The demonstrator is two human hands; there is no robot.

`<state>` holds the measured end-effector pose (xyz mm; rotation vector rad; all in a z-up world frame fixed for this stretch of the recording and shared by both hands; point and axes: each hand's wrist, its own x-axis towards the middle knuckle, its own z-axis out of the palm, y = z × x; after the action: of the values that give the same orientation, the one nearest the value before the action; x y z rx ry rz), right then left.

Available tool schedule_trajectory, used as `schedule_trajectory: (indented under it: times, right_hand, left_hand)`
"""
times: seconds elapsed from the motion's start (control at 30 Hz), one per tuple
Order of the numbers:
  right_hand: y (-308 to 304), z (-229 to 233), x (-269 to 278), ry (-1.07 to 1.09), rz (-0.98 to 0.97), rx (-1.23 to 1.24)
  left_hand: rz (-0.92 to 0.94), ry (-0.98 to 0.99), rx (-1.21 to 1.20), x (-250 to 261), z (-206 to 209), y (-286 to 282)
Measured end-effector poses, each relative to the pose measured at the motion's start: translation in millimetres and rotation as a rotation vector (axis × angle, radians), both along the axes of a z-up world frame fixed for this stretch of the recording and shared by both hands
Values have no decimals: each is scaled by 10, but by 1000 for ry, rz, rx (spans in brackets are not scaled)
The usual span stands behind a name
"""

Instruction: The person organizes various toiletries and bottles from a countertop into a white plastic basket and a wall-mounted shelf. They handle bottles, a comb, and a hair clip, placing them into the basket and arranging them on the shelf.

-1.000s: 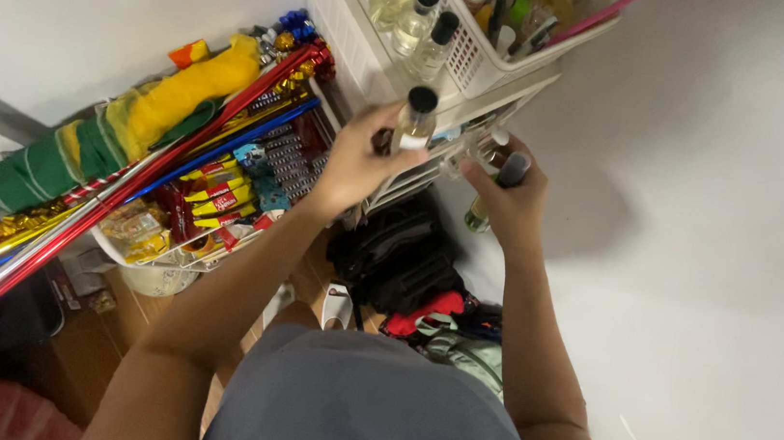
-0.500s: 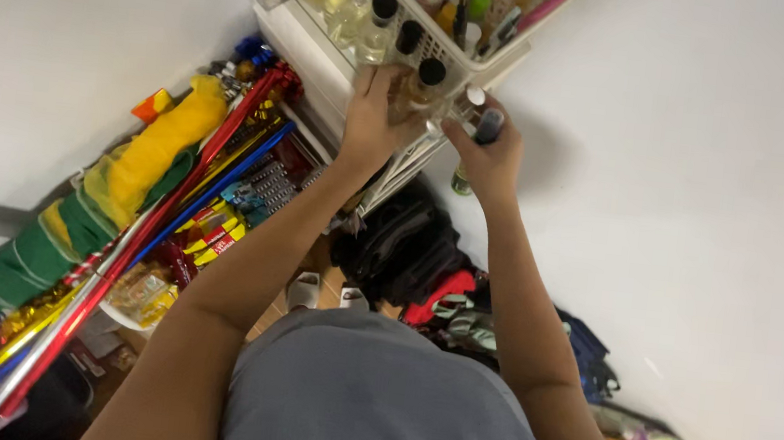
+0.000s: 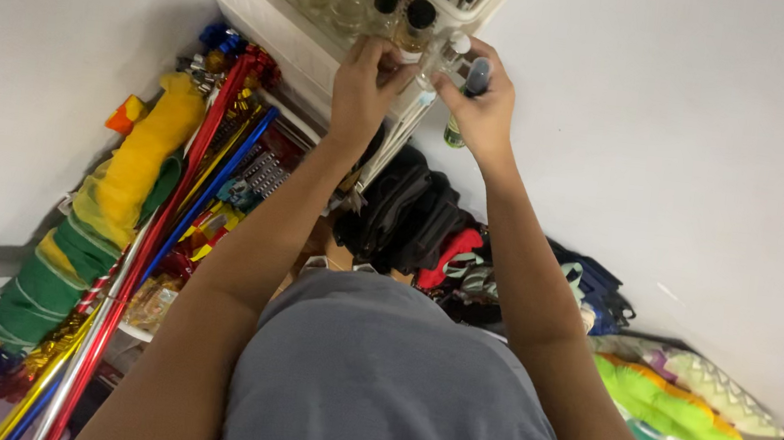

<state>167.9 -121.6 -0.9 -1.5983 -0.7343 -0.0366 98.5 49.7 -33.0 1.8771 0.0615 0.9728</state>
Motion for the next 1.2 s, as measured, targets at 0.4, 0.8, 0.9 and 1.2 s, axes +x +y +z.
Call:
schedule_trajectory:
  times: [0.4, 0.8, 0.9, 1.2]
  right_hand:
    - [88, 4, -90, -21, -51, -120]
    - [249, 31, -646, 3, -381, -110]
    - [378, 326, -849, 165, -235, -97]
    - [804, 516, -922, 196, -52, -244]
  left_hand:
    - [-137, 0, 117, -273, 97, 363]
    - [548, -86, 115, -332, 78, 1622]
    - [540, -28, 15, -211, 74, 1884]
    - [604, 107, -170, 60, 130, 1972]
